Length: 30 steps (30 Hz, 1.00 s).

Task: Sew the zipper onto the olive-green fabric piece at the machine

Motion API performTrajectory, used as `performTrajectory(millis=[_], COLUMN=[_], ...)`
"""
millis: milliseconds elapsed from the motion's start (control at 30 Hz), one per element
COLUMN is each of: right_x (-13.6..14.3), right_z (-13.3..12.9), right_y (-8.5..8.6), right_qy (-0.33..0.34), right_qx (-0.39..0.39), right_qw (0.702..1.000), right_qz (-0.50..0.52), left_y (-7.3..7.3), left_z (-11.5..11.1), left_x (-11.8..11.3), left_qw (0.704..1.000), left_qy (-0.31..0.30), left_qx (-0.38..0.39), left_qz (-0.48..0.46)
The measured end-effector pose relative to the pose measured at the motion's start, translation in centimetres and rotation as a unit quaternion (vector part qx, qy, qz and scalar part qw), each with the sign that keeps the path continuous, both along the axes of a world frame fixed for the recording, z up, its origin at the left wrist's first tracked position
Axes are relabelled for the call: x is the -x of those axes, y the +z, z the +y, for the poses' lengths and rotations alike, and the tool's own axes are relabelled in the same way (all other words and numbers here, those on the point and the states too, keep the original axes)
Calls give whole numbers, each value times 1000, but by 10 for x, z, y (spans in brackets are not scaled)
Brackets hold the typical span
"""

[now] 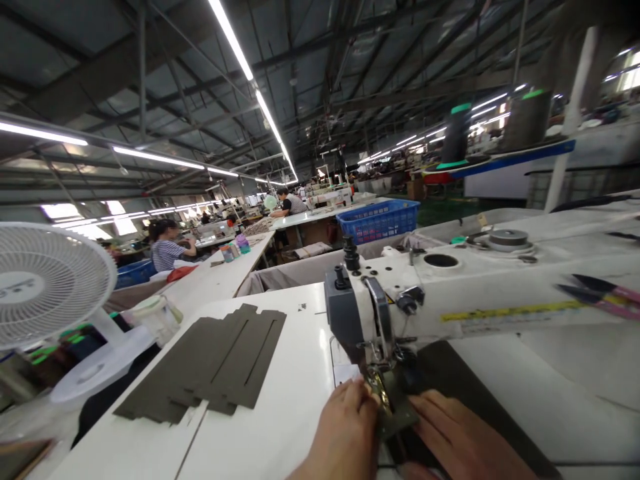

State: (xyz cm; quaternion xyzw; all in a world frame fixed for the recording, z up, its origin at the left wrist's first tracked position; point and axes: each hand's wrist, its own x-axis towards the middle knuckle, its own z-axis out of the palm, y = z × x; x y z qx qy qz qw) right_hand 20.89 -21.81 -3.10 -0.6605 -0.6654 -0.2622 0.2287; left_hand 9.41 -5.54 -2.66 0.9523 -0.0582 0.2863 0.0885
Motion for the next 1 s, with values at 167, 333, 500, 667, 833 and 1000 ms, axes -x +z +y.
performTrajectory(millis=[167, 333, 500, 667, 833, 1000], right_x=[0, -7, -11, -26, -38, -35], right_z=[19, 27, 25, 27, 34, 36], right_y=[24, 36, 36, 10, -3, 4], right_qy=[-5, 17, 89, 40, 10, -18], right_qx=[123, 191, 174, 90, 90, 117], right_qw=[964, 944, 961, 966, 946, 928], right_qz=[235, 270, 194, 241, 311, 352], left_y=[1, -5, -10, -9, -9, -14], left_z=[-13, -10, -2, -3, -4, -4], left_x=[8, 8, 4, 2, -4, -9], left_qw=[993, 997, 998, 991, 975, 973], left_qy=[63, 36, 30, 39, -1, -27], left_qx=[94, 68, 35, -72, -126, -134], left_qz=[21, -14, -36, -102, -185, -188])
